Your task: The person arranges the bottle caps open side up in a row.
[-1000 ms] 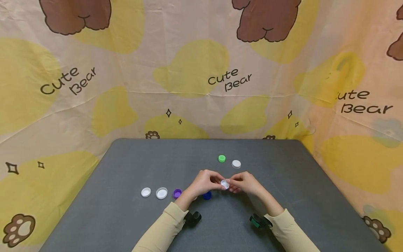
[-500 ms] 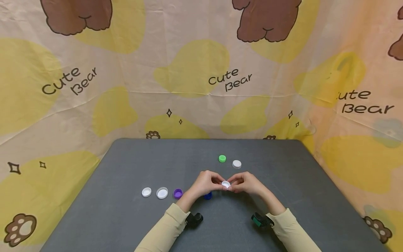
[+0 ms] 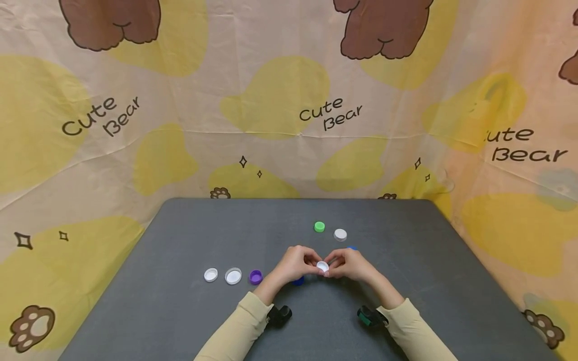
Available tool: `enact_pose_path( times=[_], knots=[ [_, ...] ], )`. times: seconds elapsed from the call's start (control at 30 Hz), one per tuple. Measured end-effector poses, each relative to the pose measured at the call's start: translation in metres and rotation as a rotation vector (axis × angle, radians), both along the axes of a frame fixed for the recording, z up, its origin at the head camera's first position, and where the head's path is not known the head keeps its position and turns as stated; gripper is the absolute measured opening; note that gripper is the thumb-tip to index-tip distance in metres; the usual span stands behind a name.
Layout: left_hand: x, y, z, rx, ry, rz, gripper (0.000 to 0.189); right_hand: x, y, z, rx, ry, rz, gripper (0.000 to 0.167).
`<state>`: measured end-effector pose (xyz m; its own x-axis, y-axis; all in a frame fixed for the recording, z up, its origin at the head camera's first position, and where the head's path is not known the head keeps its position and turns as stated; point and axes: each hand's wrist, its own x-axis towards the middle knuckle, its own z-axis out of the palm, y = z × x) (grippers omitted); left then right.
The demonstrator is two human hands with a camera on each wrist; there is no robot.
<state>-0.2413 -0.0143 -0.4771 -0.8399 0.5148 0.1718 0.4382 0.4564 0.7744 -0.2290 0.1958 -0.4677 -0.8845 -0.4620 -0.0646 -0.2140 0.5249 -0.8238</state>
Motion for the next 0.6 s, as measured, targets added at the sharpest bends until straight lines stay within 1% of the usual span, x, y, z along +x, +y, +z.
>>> enact_pose_path(
  times=[0.3, 0.47, 0.6],
  knots=[
    [0.0006, -0.0049, -0.0005, 0.006, -0.052, -0.043, 0.024, 0.002, -0.0072, -0.0032, 0.065, 0.051, 0.022, 0.026],
    [0.0004, -0.0061, -0.0009, -0.017, -0.067, -0.058, 0.024, 0.0037, -0.0097, -0.0036, 0.093, 0.089, 0.036, 0.025],
    [0.0004, -0.0066, -0.001, -0.036, -0.073, -0.064, 0.024, 0.0048, -0.01, -0.0034, 0.101, 0.095, 0.044, 0.025]
  ],
)
